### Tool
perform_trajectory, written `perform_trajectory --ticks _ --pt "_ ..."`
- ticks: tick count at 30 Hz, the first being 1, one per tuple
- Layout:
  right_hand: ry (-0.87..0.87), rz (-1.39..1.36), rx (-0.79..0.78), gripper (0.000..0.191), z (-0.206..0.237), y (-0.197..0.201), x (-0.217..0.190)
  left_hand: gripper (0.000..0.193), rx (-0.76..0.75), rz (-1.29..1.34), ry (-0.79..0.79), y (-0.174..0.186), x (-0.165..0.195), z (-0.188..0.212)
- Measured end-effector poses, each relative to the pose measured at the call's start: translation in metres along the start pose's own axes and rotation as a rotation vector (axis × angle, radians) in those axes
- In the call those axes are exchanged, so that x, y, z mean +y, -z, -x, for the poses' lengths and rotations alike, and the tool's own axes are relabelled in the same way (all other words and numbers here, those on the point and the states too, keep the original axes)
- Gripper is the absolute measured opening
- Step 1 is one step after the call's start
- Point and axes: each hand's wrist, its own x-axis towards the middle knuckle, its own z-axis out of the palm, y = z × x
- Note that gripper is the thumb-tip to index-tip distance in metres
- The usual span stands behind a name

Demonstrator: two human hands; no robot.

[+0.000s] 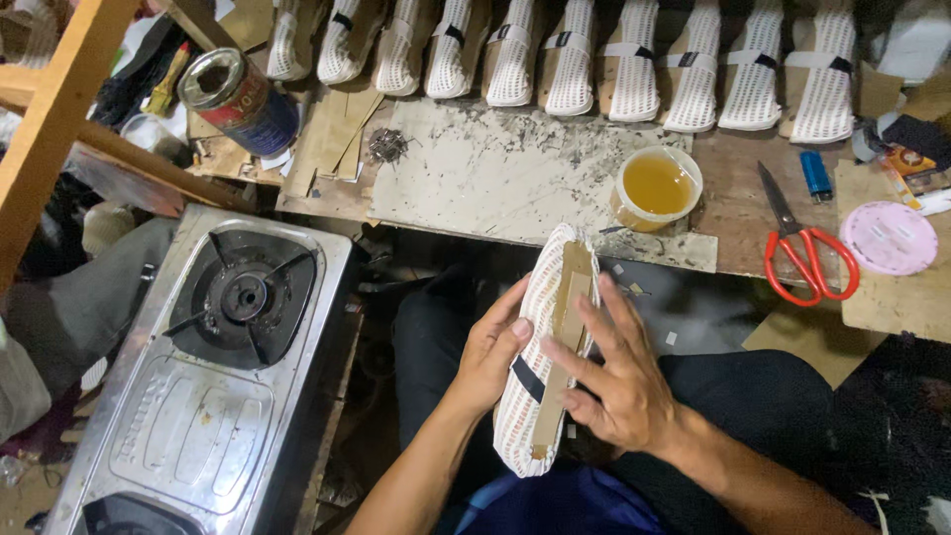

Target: The person holds a woven shoe upper on their lap and presses a flat cardboard insole into it, smoothing and seating the insole along its length with their hand. They occasionally reach toward a cup of glue on the workbench, then lift the finished shoe up and place it on the upper storage rack with the other completed shoes.

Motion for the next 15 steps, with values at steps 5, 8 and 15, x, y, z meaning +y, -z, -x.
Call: perform_trajectory --ticks 5,8,15 --pt "0.007 0.008 -0.002 0.04 0.009 -0.007 -0.025 0.059 0.033 -0.043 -0.016 0.004 0.003 0.0" --pt "-0.045 -0.053 0.004 0.036 0.012 -0.007 -0.034 0.059 0.0 -0.049 -0.03 0.005 0.003 0.002" --pt "-0.053 -0.069 0.061 0.033 0.005 -0.004 -0.023 0.06 -0.035 -0.049 0.013 0.006 0.003 0.003"
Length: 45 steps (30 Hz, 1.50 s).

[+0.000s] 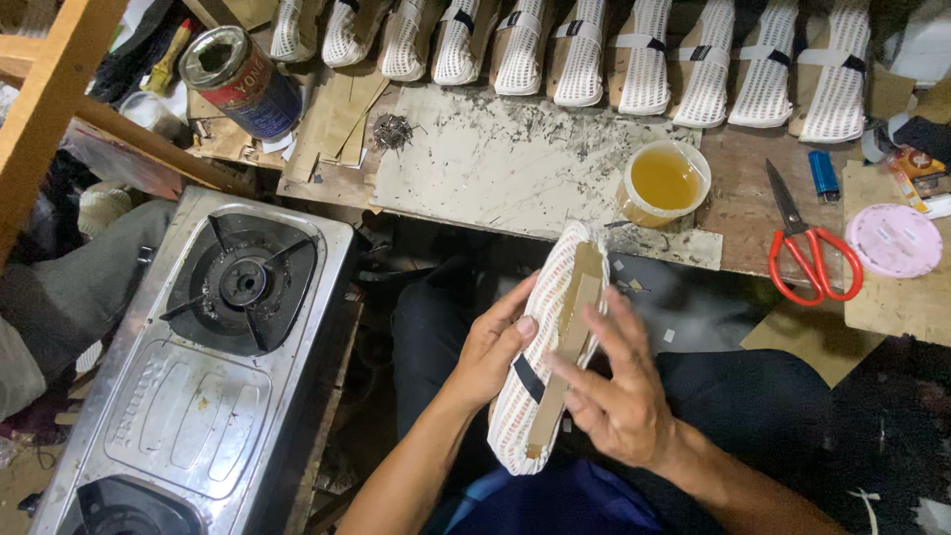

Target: The person holds a woven shoe upper on their lap and presses a flat cardboard insole into it, smoothing and seating the insole along its length with their hand. They occasionally reach toward a cup of glue on the workbench, then lift the finished shoe up and place it on the upper storage rack with the other completed shoes.

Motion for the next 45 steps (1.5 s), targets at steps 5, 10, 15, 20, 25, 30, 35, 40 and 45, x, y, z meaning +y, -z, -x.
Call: perform_trajectory --ticks 5,10,15,20,25,30,35,40,45 --pt "0.133 0.07 -0.044 0.03 -0.009 0.012 0.009 0.06 -0.068 -0.046 0.013 0.001 0.007 0.007" --pt "0.032 0.13 0.029 0.031 -0.024 0.022 0.022 0.062 -0.089 -0.038 0.055 -0.001 0.01 0.013" --pt "0.123 0.19 0.021 0.032 -0.033 0.031 0.028 0.062 -0.101 -0.079 0.066 -0.001 0.01 0.013" --pt "0.116 0.147 0.019 0.03 -0.043 0.038 0.027 0.064 -0.084 -0.136 0.087 0.001 0.007 0.014" --pt "-0.092 0.156 0.01 0.027 -0.057 0.039 0.043 0.064 -0.088 -0.064 0.087 0.006 0.002 0.012" --pt "-0.2 0.112 -0.033 0.019 -0.054 0.054 0.079 0.077 0.009 0.131 0.022 0.008 0.004 0.01" --pt "-0.372 0.383 -0.066 0.044 -0.07 0.058 0.132 0.093 -0.059 0.353 0.163 0.025 0.021 0.014" --pt "-0.351 0.648 -0.183 0.067 -0.078 0.073 0.161 0.083 0.093 0.303 0.209 0.025 0.007 0.008" --pt "-0.34 0.525 -0.045 0.046 -0.067 0.076 0.169 0.08 0.098 0.167 0.127 0.026 -0.002 0.006"
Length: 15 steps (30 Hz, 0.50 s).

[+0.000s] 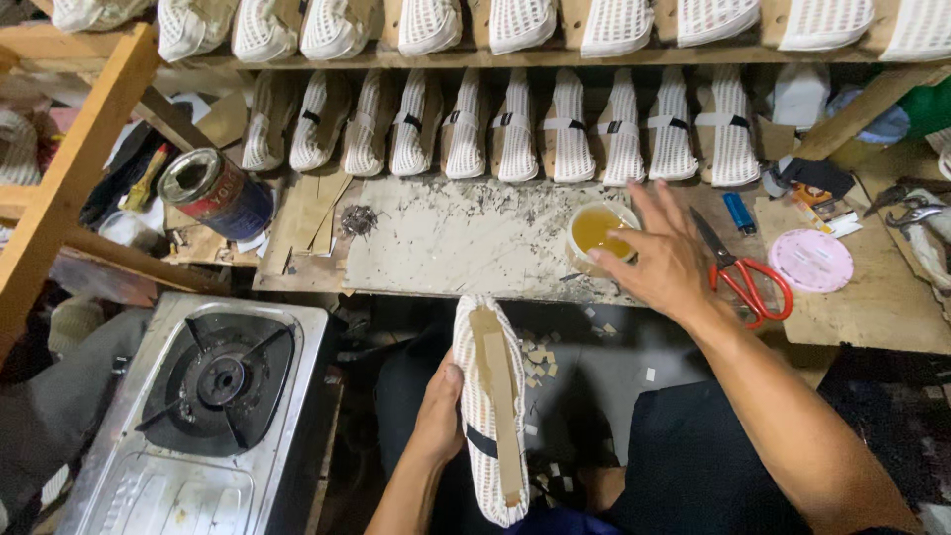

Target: The person holds a woven shoe upper on their lap and presses a flat cardboard insole into it, smoothing and seating the insole along its length with their hand. They occasionally reach toward a cup of glue on the workbench, then lift the finished shoe up and place it on the upper storage rack with the other completed shoes.

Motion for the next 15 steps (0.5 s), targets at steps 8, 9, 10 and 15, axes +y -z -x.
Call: perform_trajectory --ticks 8,9,10,15 --pt "-0.006 -0.661 -0.193 0.038 0.041 0.027 -0.065 0.091 -0.25 -0.32 -0.148 -0.02 0.019 -0.003" --pt "0.055 -0.742 -0.154 0.036 0.048 0.029 -0.081 0.092 -0.261 -0.329 -0.141 -0.025 0.022 -0.002" --pt "0.132 -0.706 -0.084 0.035 0.052 0.029 -0.096 0.093 -0.274 -0.339 -0.133 -0.031 0.025 -0.002" --pt "0.306 -0.4 0.074 0.041 0.056 0.038 -0.133 0.093 -0.317 -0.378 -0.143 -0.05 0.035 0.003"
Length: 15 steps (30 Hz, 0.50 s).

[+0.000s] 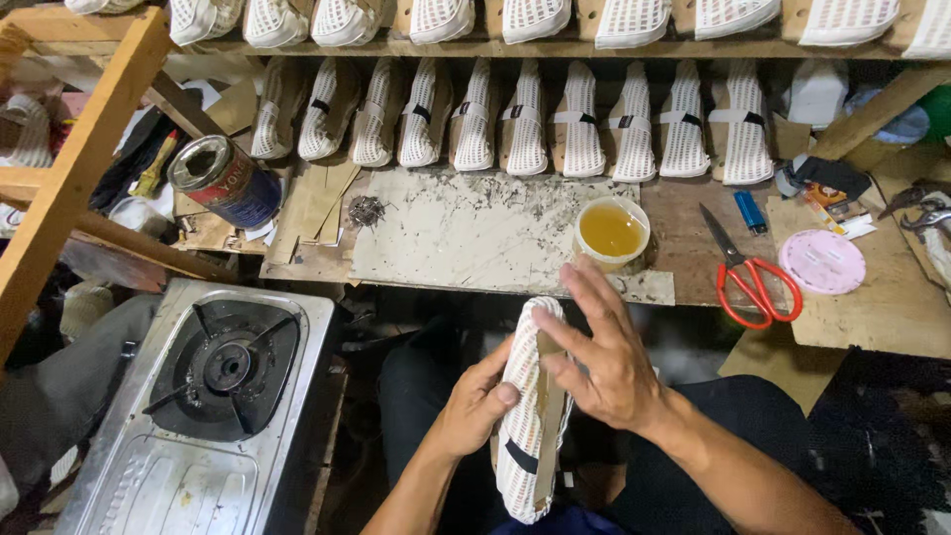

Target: The person holds a woven shoe upper on their lap and presses a flat cardboard insole into it, smoothing and seating the insole along its length with their hand. They occasionally reach toward a cup of glue on the workbench, then lift the finished shoe up and place it on the upper storage rack with the other completed shoes.

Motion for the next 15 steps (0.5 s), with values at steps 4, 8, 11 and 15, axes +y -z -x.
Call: perform_trajectory --ticks 4,8,11,15 --pt "0.085 0.098 0.064 0.033 -0.0026 0.0046 -0.0058 0.089 -0.009 -0.013 0.013 0.0006 0.0029 0.0027" --pt "0.053 0.077 0.094 0.033 -0.0028 0.0036 -0.0035 0.087 -0.018 -0.081 0.02 0.0032 0.0009 0.0062" --pt "0.027 0.039 0.112 0.033 -0.001 0.0016 -0.0002 0.084 -0.02 -0.118 -0.009 0.003 0.0 0.0071" --pt "0.206 0.146 0.084 0.033 0.0067 0.0005 -0.0049 0.084 -0.009 -0.064 0.019 0.0031 0.0027 0.0071"
